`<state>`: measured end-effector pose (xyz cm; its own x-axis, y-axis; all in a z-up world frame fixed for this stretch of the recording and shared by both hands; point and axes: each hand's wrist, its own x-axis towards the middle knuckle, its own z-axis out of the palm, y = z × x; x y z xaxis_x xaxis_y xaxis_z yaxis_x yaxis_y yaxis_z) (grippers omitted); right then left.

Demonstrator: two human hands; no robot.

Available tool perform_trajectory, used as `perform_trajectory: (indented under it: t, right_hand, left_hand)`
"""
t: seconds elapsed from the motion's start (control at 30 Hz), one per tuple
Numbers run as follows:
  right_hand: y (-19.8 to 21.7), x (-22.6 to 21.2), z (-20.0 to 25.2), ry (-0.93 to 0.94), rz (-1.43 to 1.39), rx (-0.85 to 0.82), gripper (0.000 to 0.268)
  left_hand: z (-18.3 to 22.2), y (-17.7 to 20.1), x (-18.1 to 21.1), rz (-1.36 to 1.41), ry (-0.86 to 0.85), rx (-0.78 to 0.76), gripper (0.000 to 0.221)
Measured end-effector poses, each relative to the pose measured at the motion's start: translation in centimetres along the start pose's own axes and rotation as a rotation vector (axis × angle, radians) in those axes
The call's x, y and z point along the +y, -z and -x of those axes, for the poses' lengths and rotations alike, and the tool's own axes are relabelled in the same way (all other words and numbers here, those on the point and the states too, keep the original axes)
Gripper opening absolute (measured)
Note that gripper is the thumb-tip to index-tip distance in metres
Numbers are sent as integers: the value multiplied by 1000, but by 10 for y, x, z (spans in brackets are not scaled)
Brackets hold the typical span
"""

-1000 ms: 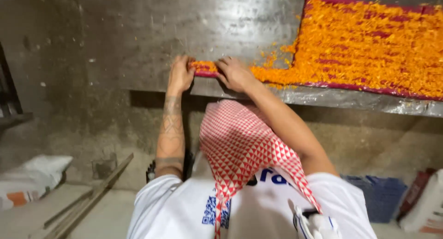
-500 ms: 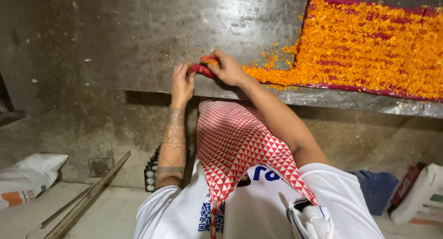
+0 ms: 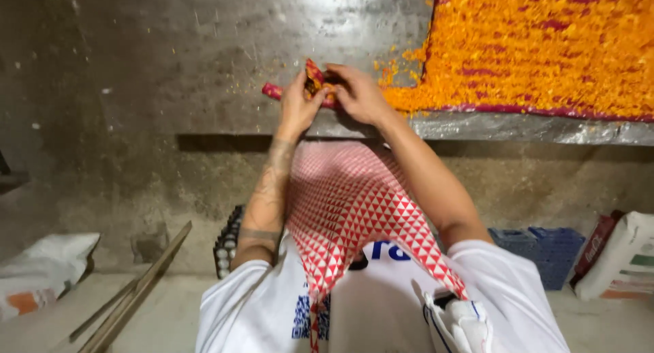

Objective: The person rolls long strips of pink dough in a layer of orange crumbs on a metal table and places them onto a large metal tray.

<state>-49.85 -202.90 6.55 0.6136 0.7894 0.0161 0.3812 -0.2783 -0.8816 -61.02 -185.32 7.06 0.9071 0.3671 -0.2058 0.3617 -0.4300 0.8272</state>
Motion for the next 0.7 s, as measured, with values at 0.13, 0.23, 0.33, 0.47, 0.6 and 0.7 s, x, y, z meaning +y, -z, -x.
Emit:
perform_trajectory:
  t: [0.13, 0.23, 0.33, 0.47, 0.6, 0.7]
  right_hand:
    - [26, 1, 18, -5, 299, -61, 62]
    - [19, -6, 17, 45, 371, -144, 70]
    - [19, -7, 7, -13, 349, -222, 74]
    - [33, 3, 4, -179, 406, -404, 50]
    - [43, 15, 10, -12, 301, -344, 58]
    - [49, 18, 12, -124, 277, -407, 53]
  left_hand:
    - [-6, -26, -24, 256, 70, 144, 48]
    - [-6, -24, -30, 844, 54, -1, 35]
    - [7, -10, -14, 899, -23, -102, 32]
    - [14, -2, 8, 931, 9, -135, 30]
    - [12, -4, 6, 1094, 92, -60, 29]
    - [12, -4, -6, 1227, 149, -25, 26]
